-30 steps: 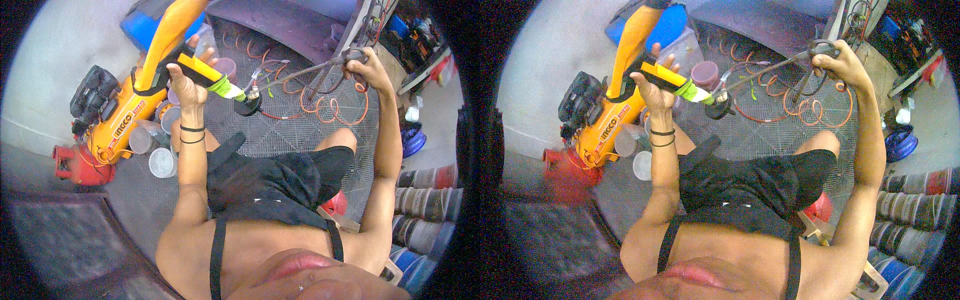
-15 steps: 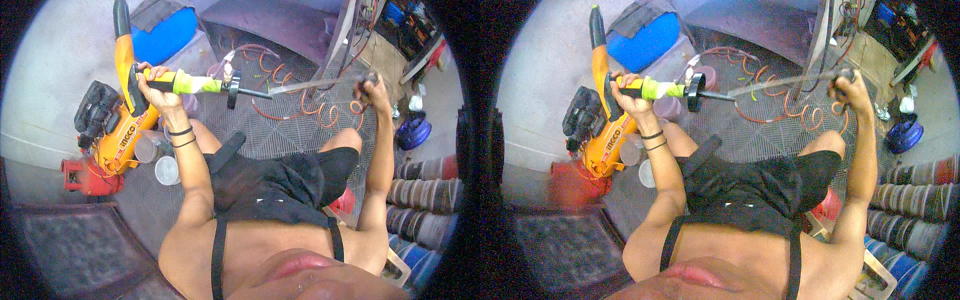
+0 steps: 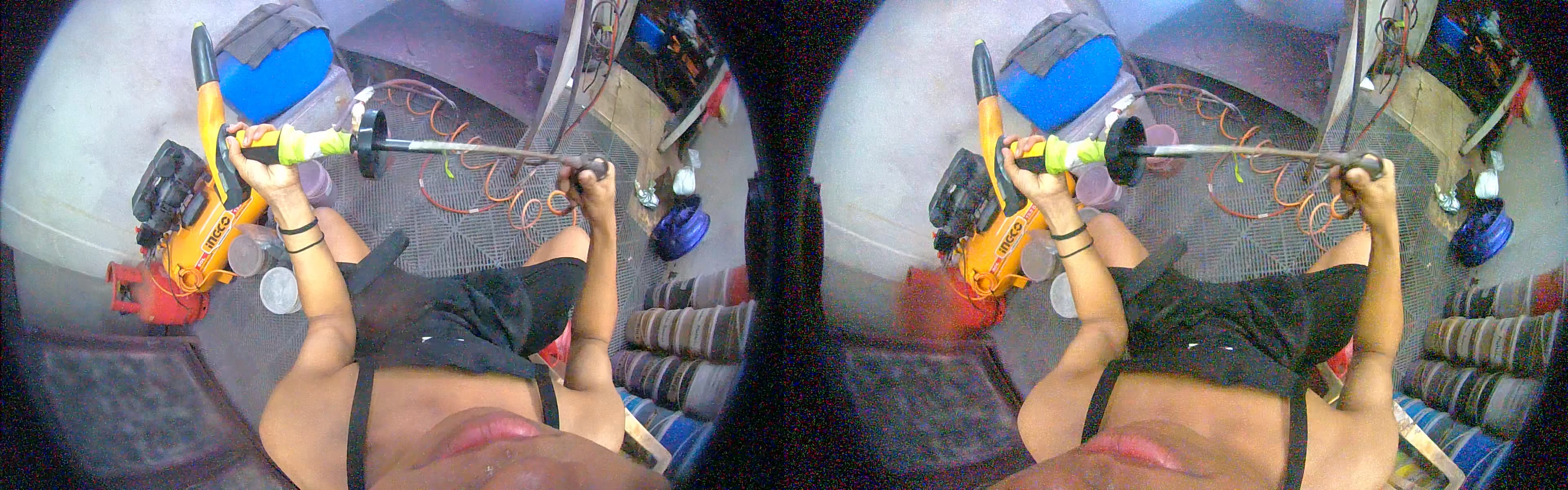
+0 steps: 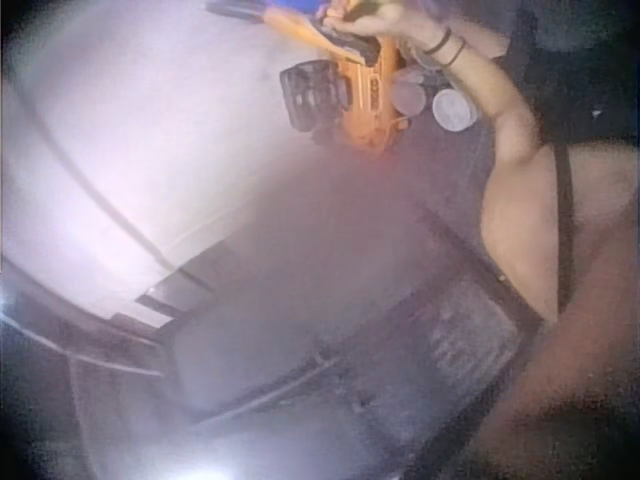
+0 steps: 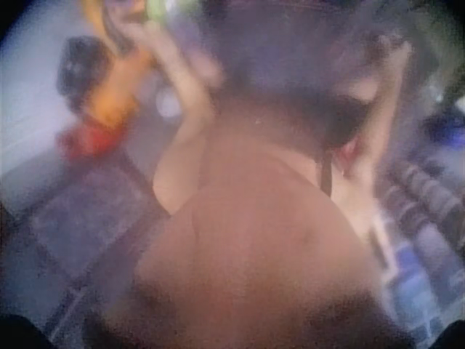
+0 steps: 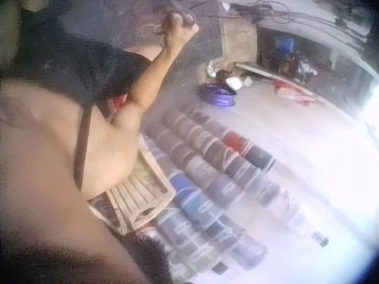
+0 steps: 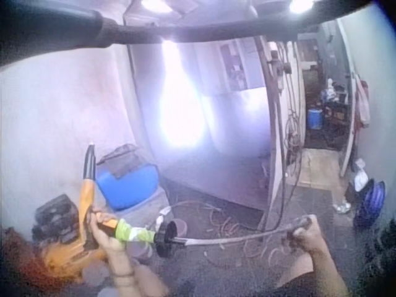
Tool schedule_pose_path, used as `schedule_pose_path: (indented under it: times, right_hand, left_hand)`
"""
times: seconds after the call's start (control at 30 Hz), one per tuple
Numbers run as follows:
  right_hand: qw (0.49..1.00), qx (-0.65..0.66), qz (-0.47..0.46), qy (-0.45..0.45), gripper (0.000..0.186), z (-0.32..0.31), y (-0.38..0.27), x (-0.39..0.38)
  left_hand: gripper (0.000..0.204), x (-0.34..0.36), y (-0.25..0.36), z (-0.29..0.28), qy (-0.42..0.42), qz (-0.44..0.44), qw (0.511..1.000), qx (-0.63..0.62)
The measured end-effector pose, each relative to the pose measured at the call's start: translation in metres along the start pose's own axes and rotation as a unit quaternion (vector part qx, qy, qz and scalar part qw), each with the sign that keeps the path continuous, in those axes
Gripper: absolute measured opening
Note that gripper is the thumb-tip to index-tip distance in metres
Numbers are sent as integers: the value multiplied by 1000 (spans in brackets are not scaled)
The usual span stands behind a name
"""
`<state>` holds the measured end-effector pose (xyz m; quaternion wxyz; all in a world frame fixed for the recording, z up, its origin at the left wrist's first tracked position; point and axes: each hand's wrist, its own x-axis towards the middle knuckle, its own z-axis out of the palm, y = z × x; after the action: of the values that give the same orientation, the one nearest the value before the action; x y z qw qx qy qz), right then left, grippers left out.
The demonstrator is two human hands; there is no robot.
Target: The person sits on the floor and uses a yellow air compressor to blow air into a small container. They then open a green plastic bag and pour a white powder into the container.
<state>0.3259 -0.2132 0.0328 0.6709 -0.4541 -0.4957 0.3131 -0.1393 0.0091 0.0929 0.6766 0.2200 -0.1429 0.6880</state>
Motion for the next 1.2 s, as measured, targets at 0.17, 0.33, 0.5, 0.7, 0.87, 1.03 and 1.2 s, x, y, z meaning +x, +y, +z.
schedule_pose_path:
  times: [0.17,0.33,0.5,0.7,0.87,1.03,1.2]
  right_hand:
    - [999,35,-28,12,56,-31,3,-16]
    - [1000,-7,-12,14,53,-34,11,-13]
    - [1000,-16,-6,-11,52,-30,5,-12]
    - [1000,-1,-2,-1,53,-20,-7,-11]
    - [1000,-12,4,-24,50,-5,-13,-9]
    - [999,-16,28,-17,20,50,-22,-13]
    - [999,-18,25,-36,38,39,-15,-13]
  left_hand:
    - [14,4,7,-3,6,18,1000,-5]
    - [15,5,8,0,-3,28,1000,5]
    - [15,6,10,6,-22,1,1000,-12]
    - [15,3,10,7,-21,1,1000,2]
    - [15,2,5,13,1,7,1000,-3]
    - [11,3,-9,12,4,32,999,-6]
    - [10,-2,-16,26,45,52,997,34]
